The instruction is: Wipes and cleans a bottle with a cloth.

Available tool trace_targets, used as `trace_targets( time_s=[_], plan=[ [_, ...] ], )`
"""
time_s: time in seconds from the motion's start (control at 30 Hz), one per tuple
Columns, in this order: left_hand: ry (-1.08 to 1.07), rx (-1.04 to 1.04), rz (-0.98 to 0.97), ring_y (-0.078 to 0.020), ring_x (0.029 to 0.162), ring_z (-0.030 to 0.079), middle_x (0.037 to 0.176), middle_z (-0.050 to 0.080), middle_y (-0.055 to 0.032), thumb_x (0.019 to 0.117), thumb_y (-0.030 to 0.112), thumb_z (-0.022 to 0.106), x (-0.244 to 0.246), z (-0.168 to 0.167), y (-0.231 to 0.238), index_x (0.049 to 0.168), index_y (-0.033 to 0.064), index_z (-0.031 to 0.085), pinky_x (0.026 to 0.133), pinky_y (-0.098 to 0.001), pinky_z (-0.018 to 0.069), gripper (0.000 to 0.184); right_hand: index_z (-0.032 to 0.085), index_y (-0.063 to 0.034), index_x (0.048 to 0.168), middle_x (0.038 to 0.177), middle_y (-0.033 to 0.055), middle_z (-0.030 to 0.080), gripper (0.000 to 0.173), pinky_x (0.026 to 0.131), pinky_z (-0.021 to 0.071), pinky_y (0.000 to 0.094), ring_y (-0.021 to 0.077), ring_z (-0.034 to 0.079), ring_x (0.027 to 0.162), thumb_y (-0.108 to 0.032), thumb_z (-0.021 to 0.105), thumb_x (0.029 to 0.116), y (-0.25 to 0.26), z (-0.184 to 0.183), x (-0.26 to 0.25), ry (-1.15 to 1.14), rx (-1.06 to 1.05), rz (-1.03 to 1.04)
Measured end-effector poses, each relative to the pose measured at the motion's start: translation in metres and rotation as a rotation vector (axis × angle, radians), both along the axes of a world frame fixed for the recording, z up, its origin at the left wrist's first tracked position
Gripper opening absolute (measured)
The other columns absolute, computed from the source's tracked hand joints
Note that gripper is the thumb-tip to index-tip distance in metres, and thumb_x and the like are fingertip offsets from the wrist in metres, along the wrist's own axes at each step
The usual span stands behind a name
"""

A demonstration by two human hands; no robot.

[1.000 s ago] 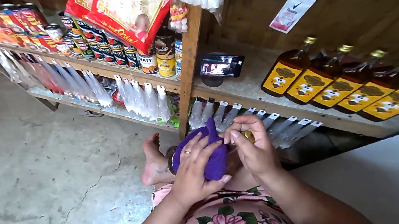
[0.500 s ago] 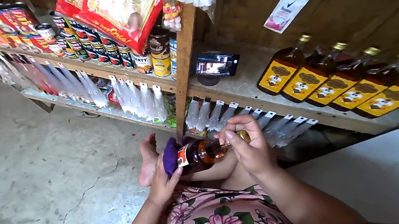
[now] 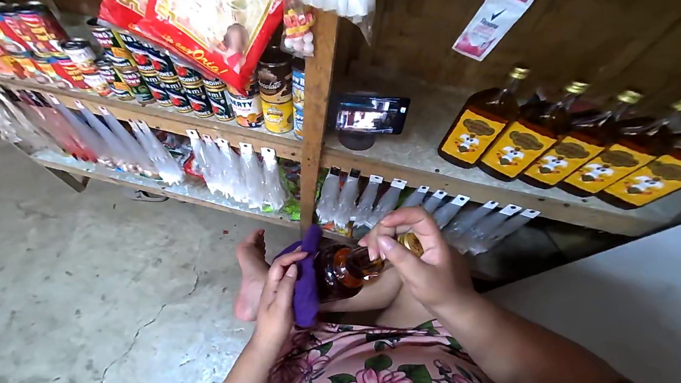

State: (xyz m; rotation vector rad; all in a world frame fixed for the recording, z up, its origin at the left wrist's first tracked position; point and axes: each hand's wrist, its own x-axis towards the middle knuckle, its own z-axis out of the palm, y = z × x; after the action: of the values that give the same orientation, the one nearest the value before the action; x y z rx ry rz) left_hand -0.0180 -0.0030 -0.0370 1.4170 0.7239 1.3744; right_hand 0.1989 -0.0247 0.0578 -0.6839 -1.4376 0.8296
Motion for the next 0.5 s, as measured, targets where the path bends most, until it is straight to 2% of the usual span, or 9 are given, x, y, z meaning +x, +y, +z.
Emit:
trace_targets(
  time_s=[0.07,0.13,0.23,0.3,0.4,0.5],
  plan=[
    [0.021,0.101,-0.028,-0.0066,0.117,0.060,0.125,0.065,-0.0035,0.1047,0.010,0.039,0.013,0.021,0.000,0.129,-0.0012,0.057,0.103,-0.0294,0.0494,0.032,0.063,-0.0248,0.115,0.087,-0.0038,0.069,0.021,0.085,0.0593,0.0300,0.0093,0.069,0.083,-0.012,0.060,0.0990,-0.001,-0.001,-0.001,-0.017,0.018,-0.003],
    [0.045,0.198,-0.082,-0.0104,0.115,0.064,0.124,0.067,-0.0064,0.1029,0.008,0.046,0.024,0.036,0.001,0.135,-0.0012,0.050,0.101,-0.0328,0.0525,0.034,0.063,-0.0240,0.115,0.089,-0.0043,0.068,0.020,0.086,0.0587,0.0295,0.0084,0.068,0.084,-0.012,0.060,0.0993,-0.003,-0.001,-0.002,-0.025,0.042,0.006],
    [0.171,0.349,-0.121,-0.0191,0.122,0.062,0.132,0.064,-0.0142,0.0999,0.013,0.054,0.035,0.051,0.002,0.141,-0.0016,0.046,0.106,-0.0401,0.0518,0.044,0.065,-0.0214,0.115,0.091,-0.0042,0.069,0.019,0.086,0.0581,0.0277,0.0070,0.067,0.086,-0.011,0.060,0.0993,-0.007,0.000,-0.001,-0.045,0.074,0.012],
    [0.330,0.428,-0.088,-0.0221,0.129,0.058,0.137,0.061,-0.0155,0.1020,0.021,0.048,0.037,0.057,0.002,0.137,-0.0005,0.054,0.109,-0.0430,0.0486,0.041,0.065,-0.0209,0.115,0.091,-0.0043,0.068,0.019,0.085,0.0576,0.0272,0.0063,0.066,0.085,-0.011,0.060,0.0996,-0.007,-0.002,-0.001,-0.044,0.089,0.016],
    [0.517,0.469,-0.048,-0.0215,0.123,0.062,0.126,0.068,-0.0128,0.1061,0.030,0.039,0.039,0.061,0.002,0.129,0.0026,0.064,0.108,-0.0457,0.0473,0.043,0.064,-0.0209,0.112,0.089,-0.0040,0.067,0.016,0.085,0.0567,0.0268,0.0066,0.066,0.085,-0.011,0.060,0.0995,-0.006,-0.004,0.001,-0.034,0.080,0.009],
    [0.589,0.480,-0.046,-0.0220,0.118,0.065,0.117,0.072,-0.0133,0.1075,0.030,0.036,0.037,0.060,0.008,0.116,0.0011,0.071,0.105,-0.0452,0.0486,0.046,0.065,-0.0211,0.112,0.089,-0.0038,0.067,0.017,0.086,0.0571,0.0284,0.0073,0.066,0.085,-0.012,0.060,0.0996,-0.005,-0.006,0.002,-0.026,0.079,0.019]
  ],
)
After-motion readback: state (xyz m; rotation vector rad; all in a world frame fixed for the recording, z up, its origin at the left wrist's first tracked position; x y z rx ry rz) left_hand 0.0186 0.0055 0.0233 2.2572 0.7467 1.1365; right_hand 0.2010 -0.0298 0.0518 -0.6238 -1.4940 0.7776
